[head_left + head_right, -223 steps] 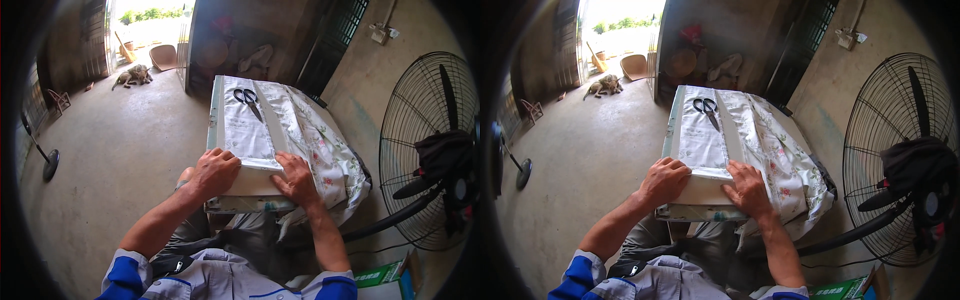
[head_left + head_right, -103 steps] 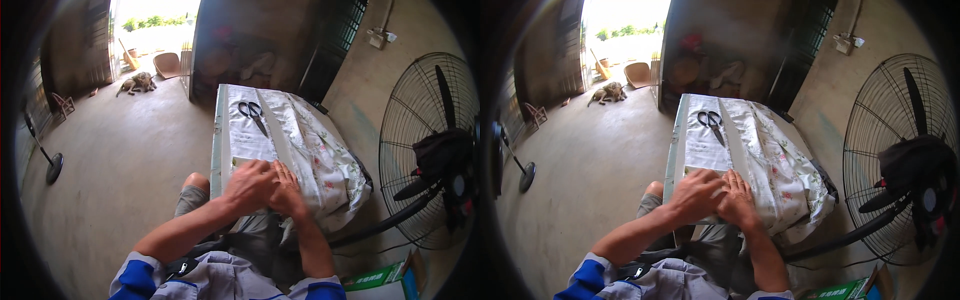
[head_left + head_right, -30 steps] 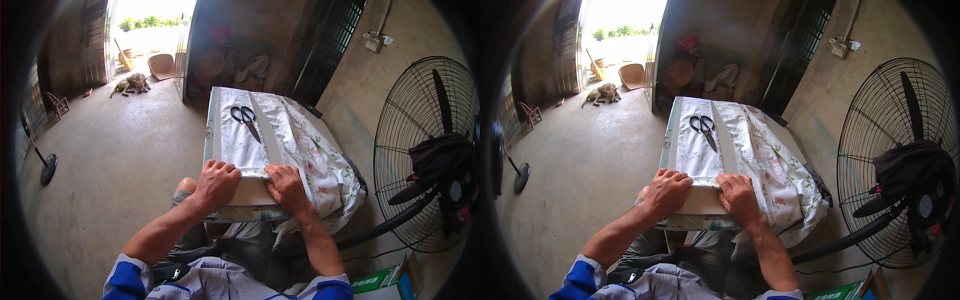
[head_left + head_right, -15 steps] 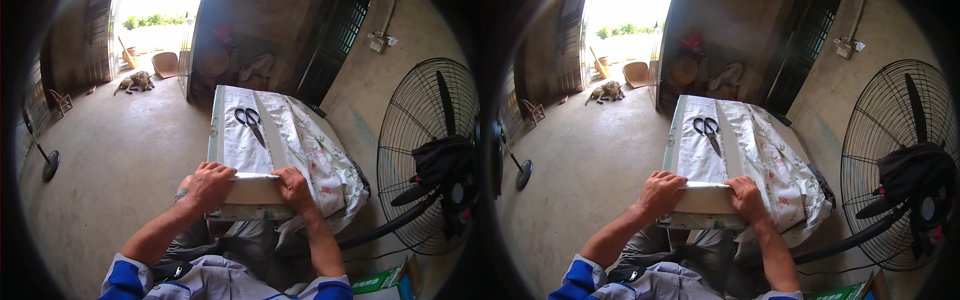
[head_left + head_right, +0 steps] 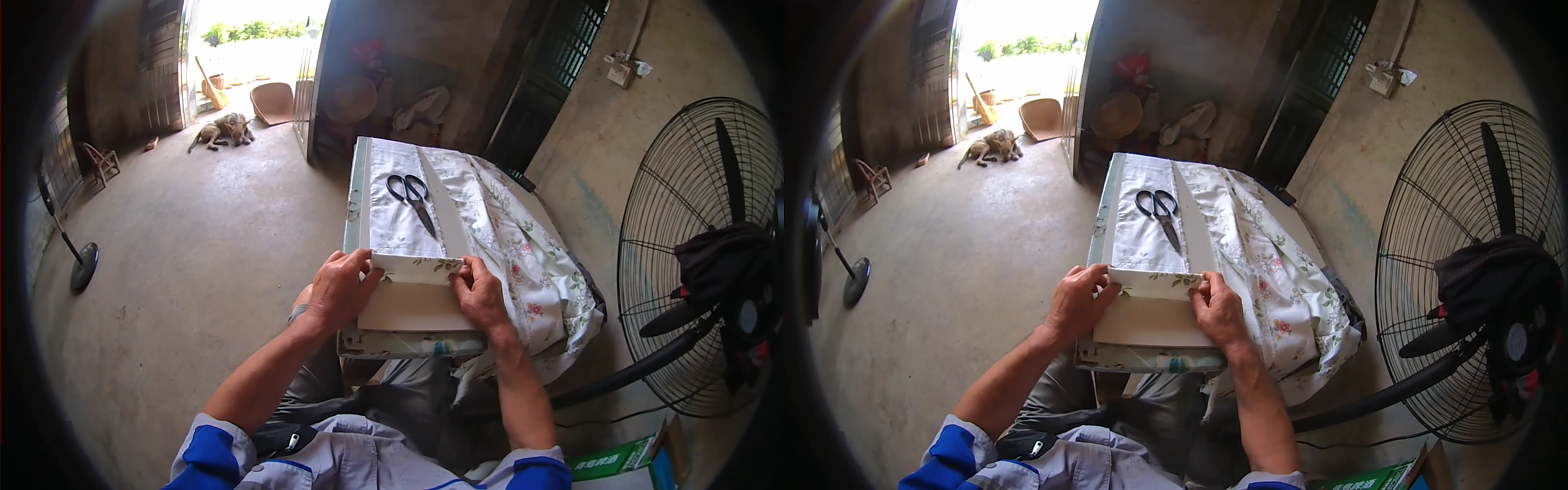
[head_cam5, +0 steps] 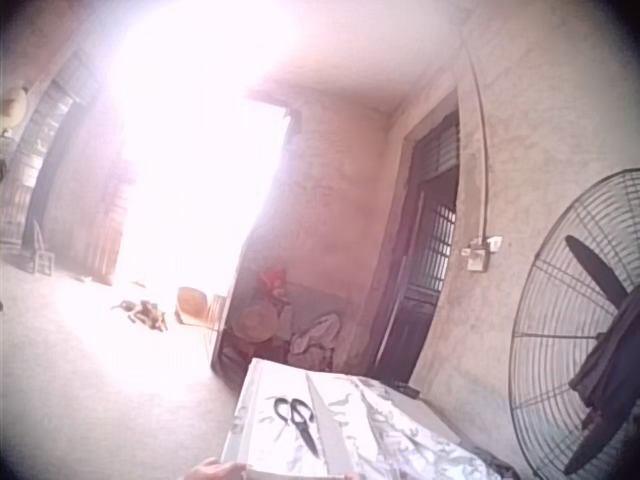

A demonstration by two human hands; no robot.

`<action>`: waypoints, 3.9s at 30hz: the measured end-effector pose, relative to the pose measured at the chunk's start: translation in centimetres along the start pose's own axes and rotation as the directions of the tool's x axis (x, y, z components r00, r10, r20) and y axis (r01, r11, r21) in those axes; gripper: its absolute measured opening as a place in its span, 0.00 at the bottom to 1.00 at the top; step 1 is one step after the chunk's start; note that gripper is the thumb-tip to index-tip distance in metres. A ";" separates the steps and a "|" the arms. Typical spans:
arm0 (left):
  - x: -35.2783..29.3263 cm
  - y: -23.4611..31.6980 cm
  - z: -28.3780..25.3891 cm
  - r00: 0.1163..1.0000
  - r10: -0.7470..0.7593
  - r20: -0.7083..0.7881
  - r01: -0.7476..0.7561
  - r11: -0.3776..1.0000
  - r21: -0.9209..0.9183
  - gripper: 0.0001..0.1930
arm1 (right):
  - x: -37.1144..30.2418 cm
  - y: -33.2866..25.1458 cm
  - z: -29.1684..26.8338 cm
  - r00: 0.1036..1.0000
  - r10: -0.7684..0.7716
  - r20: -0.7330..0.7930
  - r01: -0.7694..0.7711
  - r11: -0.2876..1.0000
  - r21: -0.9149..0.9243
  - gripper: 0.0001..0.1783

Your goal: The person folds a piece of floral patterned fabric around a white board, places the folded piece into a plastic bag, and then uses a pair of shears to cut along the edge of a long strip of the same fabric.

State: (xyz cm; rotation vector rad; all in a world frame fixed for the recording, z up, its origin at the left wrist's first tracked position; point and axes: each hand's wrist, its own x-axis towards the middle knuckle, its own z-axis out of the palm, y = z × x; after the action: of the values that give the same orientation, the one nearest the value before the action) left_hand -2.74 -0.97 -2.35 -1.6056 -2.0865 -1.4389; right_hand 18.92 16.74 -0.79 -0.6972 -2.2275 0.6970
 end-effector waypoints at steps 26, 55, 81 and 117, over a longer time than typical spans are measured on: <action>0.7 0.8 1.0 0.989 -0.142 0.030 0.133 0.970 0.202 0.23 | 0.3 -1.7 1.4 0.996 0.072 -0.055 -0.084 0.964 -0.254 0.25; 0.2 0.9 1.5 0.999 -0.038 0.008 0.035 0.972 0.233 0.06 | -0.2 -4.2 2.8 0.945 -0.324 -0.051 0.278 0.873 -0.401 0.14; 1.3 3.5 -1.9 0.973 0.220 0.063 -0.229 0.942 0.247 0.04 | -0.3 -2.8 2.0 0.878 0.107 0.467 0.179 0.831 -0.527 0.56; -0.4 2.4 -0.6 0.823 0.036 0.567 -0.230 0.934 0.275 0.53 | 7.5 -3.2 1.1 0.939 -0.137 0.316 0.255 0.893 -0.371 0.22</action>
State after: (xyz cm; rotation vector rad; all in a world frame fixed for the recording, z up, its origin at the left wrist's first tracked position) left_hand -0.88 -1.72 -0.83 -2.1416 -2.2616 -0.5508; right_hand 12.58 18.98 4.00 -0.5780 -2.7042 0.2343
